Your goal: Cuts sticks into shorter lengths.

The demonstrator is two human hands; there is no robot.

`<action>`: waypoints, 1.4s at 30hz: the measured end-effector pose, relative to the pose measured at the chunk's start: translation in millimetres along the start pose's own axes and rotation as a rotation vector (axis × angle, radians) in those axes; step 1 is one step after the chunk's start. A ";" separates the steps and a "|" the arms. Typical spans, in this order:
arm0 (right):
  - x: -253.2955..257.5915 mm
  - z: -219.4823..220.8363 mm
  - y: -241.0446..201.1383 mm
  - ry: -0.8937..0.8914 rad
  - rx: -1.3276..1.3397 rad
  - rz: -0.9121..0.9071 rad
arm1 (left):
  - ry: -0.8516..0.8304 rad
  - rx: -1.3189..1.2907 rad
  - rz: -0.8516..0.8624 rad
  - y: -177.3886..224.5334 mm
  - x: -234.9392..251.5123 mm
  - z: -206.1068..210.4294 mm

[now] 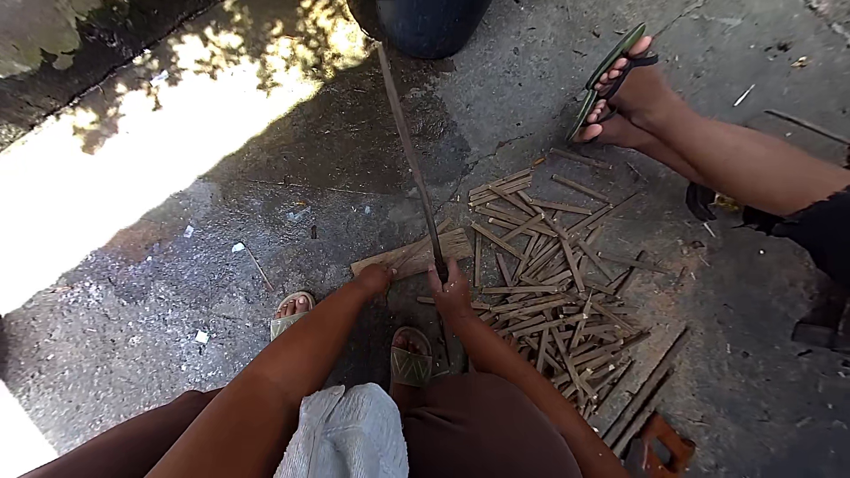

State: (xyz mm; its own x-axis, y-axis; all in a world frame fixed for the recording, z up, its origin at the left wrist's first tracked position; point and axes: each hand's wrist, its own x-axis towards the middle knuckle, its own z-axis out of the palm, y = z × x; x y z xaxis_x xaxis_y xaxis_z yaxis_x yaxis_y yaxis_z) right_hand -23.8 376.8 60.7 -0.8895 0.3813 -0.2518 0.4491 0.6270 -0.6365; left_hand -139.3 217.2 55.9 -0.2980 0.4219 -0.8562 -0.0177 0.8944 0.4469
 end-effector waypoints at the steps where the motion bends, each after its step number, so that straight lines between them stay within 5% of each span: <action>1: -1.5 2.4 12.3 -0.013 -0.011 0.026 | 0.002 0.010 -0.003 1.1 0.1 -0.6; 3: 7.3 -8.6 16.7 -0.323 -0.189 0.257 | -0.001 0.022 -0.035 4.8 -1.4 -0.8; 5: 19.2 -18.9 -3.8 -0.428 -0.269 0.307 | 0.017 0.013 -0.048 6.7 -2.9 0.9; 10: -1.8 -0.2 -1.3 0.027 0.030 -0.011 | 0.032 -0.006 -0.011 3.0 -2.9 5.7; 13: 4.6 -6.5 14.5 -0.358 -0.190 0.258 | -0.006 0.005 -0.049 2.6 0.5 5.3; 15: 16.6 -17.6 -9.4 -0.458 -0.250 0.318 | -0.012 -0.012 -0.067 4.1 -0.7 3.4; 20: -4.8 -1.2 2.2 -0.010 0.011 0.010 | -0.015 -0.040 -0.034 -2.2 -0.5 4.5; 23: 6.4 -7.0 17.3 -0.435 -0.228 0.294 | -0.018 -0.018 -0.074 3.0 -1.7 4.9; 25: 17.8 -14.3 2.7 -0.565 -0.324 0.344 | -0.006 0.005 -0.083 6.4 -2.7 3.9; 29: 6.2 -18.8 -18.1 -0.309 -0.152 0.225 | 0.011 0.010 -0.045 1.9 -1.0 5.7; 34: -9.3 -2.6 13.8 -0.011 0.010 0.100 | 0.124 -0.088 -0.039 -8.4 1.7 17.6; 39: -33.1 16.1 37.6 0.068 0.228 0.410 | 0.355 -0.241 -0.143 -18.5 -16.9 31.4; 42: -36.2 9.9 48.3 -0.041 0.036 0.545 | 0.413 -0.127 -0.128 -15.6 -29.7 27.8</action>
State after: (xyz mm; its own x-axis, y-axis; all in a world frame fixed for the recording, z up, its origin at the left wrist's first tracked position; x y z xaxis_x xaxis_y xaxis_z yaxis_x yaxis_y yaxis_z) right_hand 29.3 386.5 31.9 -0.5313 0.6176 -0.5799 0.8435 0.3221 -0.4298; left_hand -103.6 194.8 67.2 -0.6415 0.1914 -0.7429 -0.1883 0.8995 0.3943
